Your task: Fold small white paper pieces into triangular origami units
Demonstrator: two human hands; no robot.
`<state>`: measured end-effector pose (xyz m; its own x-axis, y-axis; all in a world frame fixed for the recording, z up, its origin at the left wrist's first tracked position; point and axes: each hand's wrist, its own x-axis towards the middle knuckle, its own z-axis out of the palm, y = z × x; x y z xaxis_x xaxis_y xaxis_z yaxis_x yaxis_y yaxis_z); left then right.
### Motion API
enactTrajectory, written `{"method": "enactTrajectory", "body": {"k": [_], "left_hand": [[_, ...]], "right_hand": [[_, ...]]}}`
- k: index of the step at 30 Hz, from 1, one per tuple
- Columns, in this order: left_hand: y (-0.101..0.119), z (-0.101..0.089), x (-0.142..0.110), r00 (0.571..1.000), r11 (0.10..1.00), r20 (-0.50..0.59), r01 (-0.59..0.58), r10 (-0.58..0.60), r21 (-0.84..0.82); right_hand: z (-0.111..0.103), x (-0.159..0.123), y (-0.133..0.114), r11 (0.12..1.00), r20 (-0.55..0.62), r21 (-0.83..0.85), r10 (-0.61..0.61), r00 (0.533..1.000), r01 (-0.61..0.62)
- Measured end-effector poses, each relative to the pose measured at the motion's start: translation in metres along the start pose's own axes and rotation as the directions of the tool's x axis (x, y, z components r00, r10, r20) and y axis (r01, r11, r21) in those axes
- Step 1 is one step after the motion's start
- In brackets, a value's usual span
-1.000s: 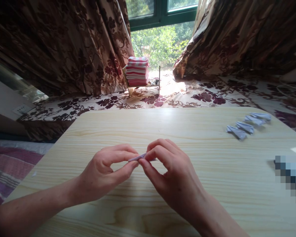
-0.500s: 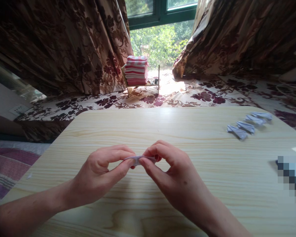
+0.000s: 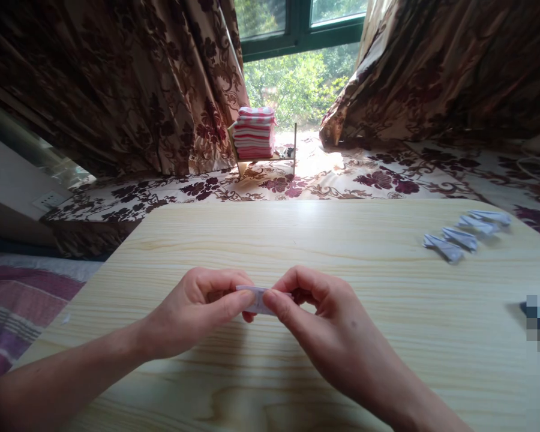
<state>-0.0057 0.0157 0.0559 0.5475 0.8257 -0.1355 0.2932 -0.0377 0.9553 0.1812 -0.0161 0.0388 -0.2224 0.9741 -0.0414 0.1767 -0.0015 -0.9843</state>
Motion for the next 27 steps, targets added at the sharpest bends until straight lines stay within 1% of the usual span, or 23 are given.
{"method": "enactTrajectory", "body": {"k": [3, 5, 9, 10, 14, 17, 19, 22, 27], "left_hand": [[-0.0002, -0.0004, -0.001, 0.999, 0.999, -0.008, -0.034, 0.035, 0.033], [-0.0008, -0.0012, -0.0013, 1.0, 1.0, 0.008, -0.026, 0.026, 0.0], [-0.0029, -0.0028, 0.0018, 0.993, 0.977, 0.093, 0.092, -0.075, -0.191], [-0.0036, -0.0028, 0.0028, 0.99, 0.97, 0.109, 0.113, -0.091, -0.216], [-0.0052, -0.0012, 0.0039, 0.979, 0.97, 0.146, 0.166, -0.141, -0.176], [-0.0037, -0.0001, 0.0013, 0.976, 0.98, 0.169, 0.158, -0.136, -0.124], [-0.0023, 0.0001, -0.0001, 0.981, 0.988, 0.149, 0.134, -0.121, -0.079], [-0.0023, -0.0002, -0.0004, 0.987, 0.991, 0.092, 0.132, -0.129, -0.032], [-0.0065, -0.001, 0.0002, 0.998, 0.998, 0.009, 0.063, -0.063, 0.011]], "right_hand": [[-0.0002, -0.0004, 0.0, 0.999, 0.013, 0.023, 0.045, 0.999, -0.046], [0.0001, -0.0008, -0.001, 0.996, 0.044, 0.042, 0.071, 0.997, -0.073], [0.0013, -0.0006, -0.0027, 0.991, 0.11, 0.082, 0.094, 0.989, -0.103], [0.0014, -0.0003, -0.0024, 0.991, 0.118, 0.077, 0.098, 0.988, -0.107], [-0.0004, 0.0007, 0.0017, 0.993, 0.075, 0.004, 0.12, 0.99, -0.12], [-0.0018, 0.0009, 0.0039, 0.992, 0.047, -0.025, 0.126, 0.991, -0.125], [-0.0016, 0.0011, 0.0036, 0.992, 0.046, -0.027, 0.125, 0.991, -0.124], [-0.0004, 0.0013, 0.0022, 0.992, 0.056, -0.047, 0.119, 0.991, -0.116], [0.0013, 0.0005, 0.0034, 0.985, 0.097, -0.162, 0.075, 0.992, -0.059]]}}
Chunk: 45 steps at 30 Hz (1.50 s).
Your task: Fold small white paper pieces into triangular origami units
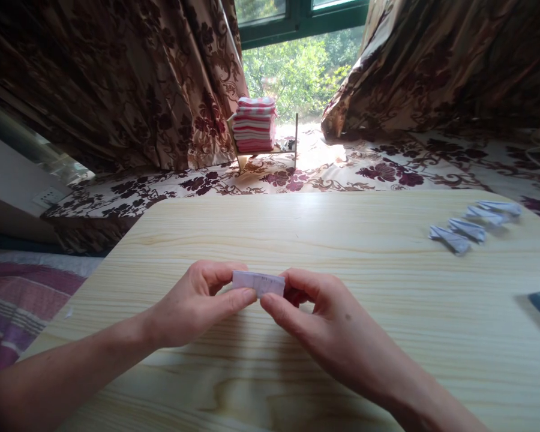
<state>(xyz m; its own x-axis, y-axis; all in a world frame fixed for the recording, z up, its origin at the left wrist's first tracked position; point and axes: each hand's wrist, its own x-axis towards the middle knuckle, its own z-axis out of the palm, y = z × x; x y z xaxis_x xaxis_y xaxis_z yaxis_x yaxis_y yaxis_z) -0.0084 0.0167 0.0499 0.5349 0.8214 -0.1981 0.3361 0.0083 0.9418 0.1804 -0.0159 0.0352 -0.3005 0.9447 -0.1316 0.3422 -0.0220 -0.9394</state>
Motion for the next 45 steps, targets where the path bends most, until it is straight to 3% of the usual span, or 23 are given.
{"method": "enactTrajectory", "body": {"k": [7, 14, 24, 27, 29, 30, 31, 33, 37, 40, 45], "left_hand": [[0.003, 0.005, -0.003, 0.991, 0.987, -0.087, -0.09, 0.102, 0.131], [-0.003, 0.01, -0.002, 0.954, 0.941, -0.129, -0.233, 0.27, 0.244], [-0.009, 0.005, 0.008, 0.971, 0.972, -0.135, -0.174, 0.196, 0.16], [-0.016, -0.011, 0.012, 0.964, 0.984, -0.218, -0.124, 0.149, 0.124], [-0.02, -0.024, 0.013, 0.909, 0.99, -0.392, -0.118, 0.141, 0.08], [-0.021, -0.029, 0.012, 0.89, 0.99, -0.436, -0.114, 0.137, 0.078], [-0.02, -0.031, 0.011, 0.89, 0.989, -0.433, -0.115, 0.143, 0.09], [-0.016, -0.028, 0.007, 0.911, 0.976, -0.357, -0.163, 0.206, 0.148], [-0.003, -0.004, -0.001, 0.917, 0.942, -0.253, -0.258, 0.309, 0.217], [0.001, 0.009, -0.003, 0.928, 0.94, -0.201, -0.272, 0.313, 0.207], [-0.002, 0.01, -0.002, 0.951, 0.972, -0.229, -0.172, 0.206, 0.157]], "right_hand": [[0.003, 0.002, 0.004, 1.0, -0.028, -0.026, -0.014, 1.0, 0.014], [0.005, 0.004, 0.003, 0.998, -0.022, 0.04, -0.043, 0.999, 0.044], [0.004, 0.013, 0.005, 0.992, -0.066, 0.113, 0.061, 0.996, -0.054], [-0.014, 0.011, 0.015, 0.993, -0.218, 0.098, 0.091, 0.972, -0.071], [-0.028, 0.009, 0.021, 0.99, -0.421, 0.087, 0.139, 0.897, -0.112], [-0.032, 0.008, 0.023, 0.992, -0.496, 0.077, 0.128, 0.859, -0.103], [-0.034, 0.008, 0.023, 0.995, -0.517, 0.067, 0.098, 0.851, -0.074], [-0.029, 0.007, 0.02, 0.998, -0.44, 0.064, 0.039, 0.897, -0.012], [-0.003, 0.007, 0.008, 0.997, -0.231, 0.073, 0.018, 0.973, -0.001], [0.009, 0.005, 0.004, 0.996, -0.136, 0.064, -0.055, 0.989, 0.064], [0.006, 0.002, 0.004, 0.995, -0.109, 0.038, -0.091, 0.99, 0.096]]}}
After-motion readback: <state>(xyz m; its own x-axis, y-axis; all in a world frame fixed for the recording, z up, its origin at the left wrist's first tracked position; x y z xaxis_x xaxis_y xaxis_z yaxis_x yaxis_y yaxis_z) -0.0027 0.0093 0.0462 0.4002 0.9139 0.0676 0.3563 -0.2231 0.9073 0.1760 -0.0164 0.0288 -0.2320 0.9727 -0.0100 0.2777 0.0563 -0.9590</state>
